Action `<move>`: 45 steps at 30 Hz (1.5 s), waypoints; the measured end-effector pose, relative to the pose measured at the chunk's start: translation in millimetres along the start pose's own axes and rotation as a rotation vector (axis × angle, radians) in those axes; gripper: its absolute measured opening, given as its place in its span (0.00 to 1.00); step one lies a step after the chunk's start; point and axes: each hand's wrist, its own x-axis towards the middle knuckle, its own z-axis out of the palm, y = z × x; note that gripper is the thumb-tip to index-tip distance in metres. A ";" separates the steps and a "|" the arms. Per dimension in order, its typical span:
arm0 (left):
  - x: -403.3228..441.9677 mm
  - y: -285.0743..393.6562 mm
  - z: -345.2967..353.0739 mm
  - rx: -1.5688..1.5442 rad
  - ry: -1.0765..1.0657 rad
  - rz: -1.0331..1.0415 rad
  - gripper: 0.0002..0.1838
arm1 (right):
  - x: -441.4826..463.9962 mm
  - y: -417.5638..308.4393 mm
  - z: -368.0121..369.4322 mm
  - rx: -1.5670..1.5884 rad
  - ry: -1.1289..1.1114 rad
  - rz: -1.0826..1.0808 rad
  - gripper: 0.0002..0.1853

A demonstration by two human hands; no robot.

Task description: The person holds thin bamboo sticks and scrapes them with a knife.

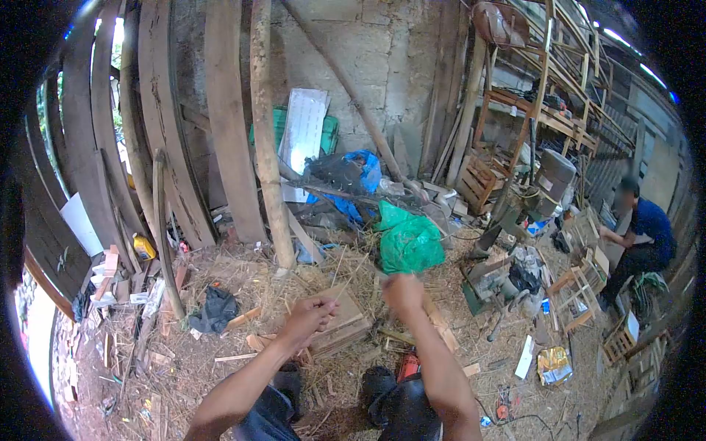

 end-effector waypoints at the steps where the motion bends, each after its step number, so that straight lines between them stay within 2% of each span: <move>1: 1.1 0.0 3.3 -0.035 -0.031 0.004 0.12 | -2.8 -14.5 2.7 0.046 -0.030 -0.090 0.11; 5: -0.8 4.2 15.2 -0.161 -0.094 -0.018 0.11 | -0.1 -31.7 15.3 -0.059 -0.016 -0.217 0.10; 7: -2.1 3.1 13.3 -0.140 -0.100 -0.031 0.11 | 11.8 -24.7 16.9 -0.087 -0.081 0.060 0.09; 8: -3.0 2.7 11.6 -0.126 -0.102 -0.041 0.11 | 13.4 -17.5 14.9 -0.085 -0.085 0.059 0.09; 14: 0.5 -0.4 11.4 -0.168 -0.127 -0.073 0.10 | -4.1 -27.1 11.0 -0.060 -0.029 -0.074 0.11; 17: 2.0 1.8 12.8 -0.193 -0.142 -0.073 0.10 | -4.0 -35.7 1.3 -0.064 -0.111 -0.172 0.11; 23: 3.5 4.7 16.3 -0.243 -0.119 -0.096 0.10 | 15.8 3.7 10.6 -0.121 0.017 0.037 0.10; 25: 5.8 2.5 15.3 -0.211 -0.115 -0.085 0.10 | 19.2 10.7 8.5 -0.180 -0.043 0.142 0.10; 32: 12.2 1.6 15.7 -0.136 -0.085 -0.085 0.09 | 17.2 11.2 13.8 -0.204 -0.063 0.173 0.11; 34: 3.9 9.9 15.4 -0.103 -0.072 -0.097 0.09 | 17.4 10.8 12.3 -0.181 -0.039 0.262 0.13; 35: 0.7 12.7 14.2 -0.065 -0.066 -0.110 0.09 | 15.0 22.3 8.2 -0.180 -0.043 0.250 0.13; 37: -2.1 3.2 -8.3 -0.019 -0.039 -0.135 0.09 | 5.6 53.0 3.8 -0.131 -0.060 0.392 0.16; 39: 1.5 -2.7 -25.3 0.001 -0.022 -0.161 0.09 | 12.2 69.0 20.3 -0.116 -0.113 0.389 0.18; 41: 13.3 3.3 -34.7 0.069 -0.029 -0.092 0.10 | 14.2 71.5 21.6 -0.094 -0.152 0.426 0.20; 43: 17.7 1.3 -34.0 0.057 -0.051 -0.073 0.11 | 18.3 38.9 13.0 0.364 -0.102 0.235 0.20; 45: 16.6 0.8 -27.7 0.037 -0.061 -0.011 0.11 | 15.4 4.1 8.2 1.080 -0.248 0.405 0.17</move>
